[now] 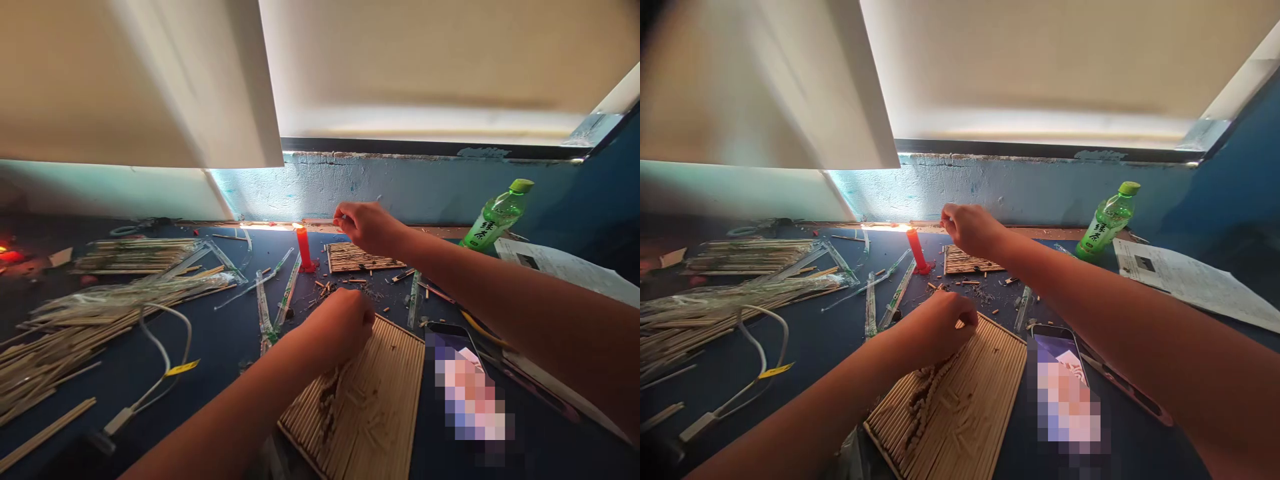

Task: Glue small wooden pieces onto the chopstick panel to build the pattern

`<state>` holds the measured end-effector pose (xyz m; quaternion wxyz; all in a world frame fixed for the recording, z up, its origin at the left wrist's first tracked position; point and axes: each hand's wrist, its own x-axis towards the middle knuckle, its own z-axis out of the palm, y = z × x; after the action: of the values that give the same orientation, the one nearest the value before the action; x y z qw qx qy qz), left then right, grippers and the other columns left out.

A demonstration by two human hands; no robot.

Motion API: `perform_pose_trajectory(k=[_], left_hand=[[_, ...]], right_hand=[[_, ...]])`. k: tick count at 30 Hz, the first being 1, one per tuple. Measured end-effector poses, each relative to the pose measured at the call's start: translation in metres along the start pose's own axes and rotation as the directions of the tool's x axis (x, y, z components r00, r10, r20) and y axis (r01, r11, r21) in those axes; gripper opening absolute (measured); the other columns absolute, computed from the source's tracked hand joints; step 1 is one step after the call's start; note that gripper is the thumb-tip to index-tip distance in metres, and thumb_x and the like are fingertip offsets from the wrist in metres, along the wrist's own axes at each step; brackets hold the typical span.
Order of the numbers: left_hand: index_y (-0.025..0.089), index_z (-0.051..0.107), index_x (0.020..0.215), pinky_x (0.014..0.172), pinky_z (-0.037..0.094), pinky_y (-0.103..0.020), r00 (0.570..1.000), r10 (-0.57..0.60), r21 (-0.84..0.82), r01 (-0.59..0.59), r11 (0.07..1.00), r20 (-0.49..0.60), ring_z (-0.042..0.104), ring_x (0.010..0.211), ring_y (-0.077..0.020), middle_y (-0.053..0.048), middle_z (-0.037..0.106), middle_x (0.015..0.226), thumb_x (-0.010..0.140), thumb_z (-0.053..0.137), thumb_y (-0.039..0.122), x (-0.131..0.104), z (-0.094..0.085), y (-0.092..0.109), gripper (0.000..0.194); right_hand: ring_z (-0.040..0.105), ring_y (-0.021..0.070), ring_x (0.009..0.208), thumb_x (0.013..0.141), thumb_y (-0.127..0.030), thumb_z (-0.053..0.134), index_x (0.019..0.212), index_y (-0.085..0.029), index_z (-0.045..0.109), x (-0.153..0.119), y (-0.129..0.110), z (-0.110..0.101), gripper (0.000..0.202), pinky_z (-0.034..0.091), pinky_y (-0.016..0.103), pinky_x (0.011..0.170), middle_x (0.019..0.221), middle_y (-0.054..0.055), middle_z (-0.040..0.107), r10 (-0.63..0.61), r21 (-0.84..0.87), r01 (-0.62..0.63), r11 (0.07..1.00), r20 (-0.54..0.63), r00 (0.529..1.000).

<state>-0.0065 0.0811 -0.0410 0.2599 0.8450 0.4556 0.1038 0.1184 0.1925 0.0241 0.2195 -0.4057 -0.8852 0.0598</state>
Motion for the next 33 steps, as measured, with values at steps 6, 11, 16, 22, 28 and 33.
perform_pose_trajectory(k=[6,11,16,22,28,33], left_hand=[[0.018,0.071,0.072,0.064,0.043,-0.030,1.000,0.020,-0.015,-0.020,1.000,-0.009,0.063,0.071,-0.0190,-0.006,0.072,0.072,0.072,0.054,0.011,0.000,0.000,-0.001,0.019],[0.019,0.072,0.073,0.067,0.044,-0.030,0.999,0.033,-0.048,-0.034,0.998,-0.027,0.062,0.069,-0.0171,-0.004,0.073,0.074,0.072,0.055,0.014,0.000,-0.008,-0.007,0.017],[0.019,0.074,0.074,0.063,0.044,-0.028,0.999,0.033,-0.082,-0.036,0.996,-0.037,0.061,0.064,-0.0151,-0.003,0.073,0.072,0.072,0.058,0.016,0.000,-0.013,-0.012,0.016],[0.020,0.073,0.074,0.065,0.043,-0.029,0.997,0.058,-0.096,-0.062,0.993,-0.043,0.062,0.067,-0.0151,-0.001,0.074,0.075,0.072,0.058,0.016,0.001,-0.006,-0.014,0.016],[0.020,0.073,0.075,0.067,0.044,-0.030,0.997,0.074,-0.101,-0.078,0.992,-0.038,0.062,0.071,-0.0160,-0.001,0.074,0.077,0.072,0.059,0.017,0.002,-0.004,-0.015,0.014],[0.020,0.072,0.076,0.066,0.044,-0.029,0.997,0.070,-0.108,-0.074,0.991,-0.035,0.062,0.070,-0.0154,-0.002,0.074,0.077,0.073,0.059,0.017,0.002,-0.005,-0.015,0.014]], right_hand=[[0.041,0.0129,0.058,0.095,-0.027,0.046,0.095,-0.016,0.062,0.002,-0.005,0.008,0.019,0.030,0.030,0.058,0.070,0.004,0.059,-0.018,0.008,0.018,1.000,-0.027,0.999],[0.043,0.0133,0.060,0.095,-0.027,0.048,0.095,-0.015,0.063,0.001,-0.007,0.009,0.019,0.031,0.030,0.059,0.071,0.004,0.060,-0.003,0.011,0.003,1.000,-0.049,0.999],[0.044,0.0139,0.062,0.095,-0.026,0.048,0.096,-0.016,0.063,0.002,-0.008,0.009,0.018,0.030,0.030,0.060,0.073,0.005,0.061,-0.003,0.017,0.004,1.000,-0.038,0.999],[0.042,0.0135,0.061,0.094,-0.024,0.048,0.095,-0.015,0.063,0.002,-0.008,0.007,0.017,0.030,0.030,0.060,0.071,0.005,0.059,-0.004,0.007,0.004,1.000,-0.048,0.999],[0.043,0.0138,0.061,0.094,-0.025,0.047,0.094,-0.016,0.062,0.000,-0.007,0.007,0.018,0.030,0.030,0.060,0.072,0.005,0.060,0.006,0.001,-0.006,1.000,-0.035,0.999],[0.044,0.0141,0.062,0.094,-0.027,0.048,0.096,-0.016,0.062,-0.001,-0.007,0.006,0.017,0.030,0.031,0.061,0.075,0.005,0.062,0.018,0.002,-0.018,1.000,-0.023,1.000]])
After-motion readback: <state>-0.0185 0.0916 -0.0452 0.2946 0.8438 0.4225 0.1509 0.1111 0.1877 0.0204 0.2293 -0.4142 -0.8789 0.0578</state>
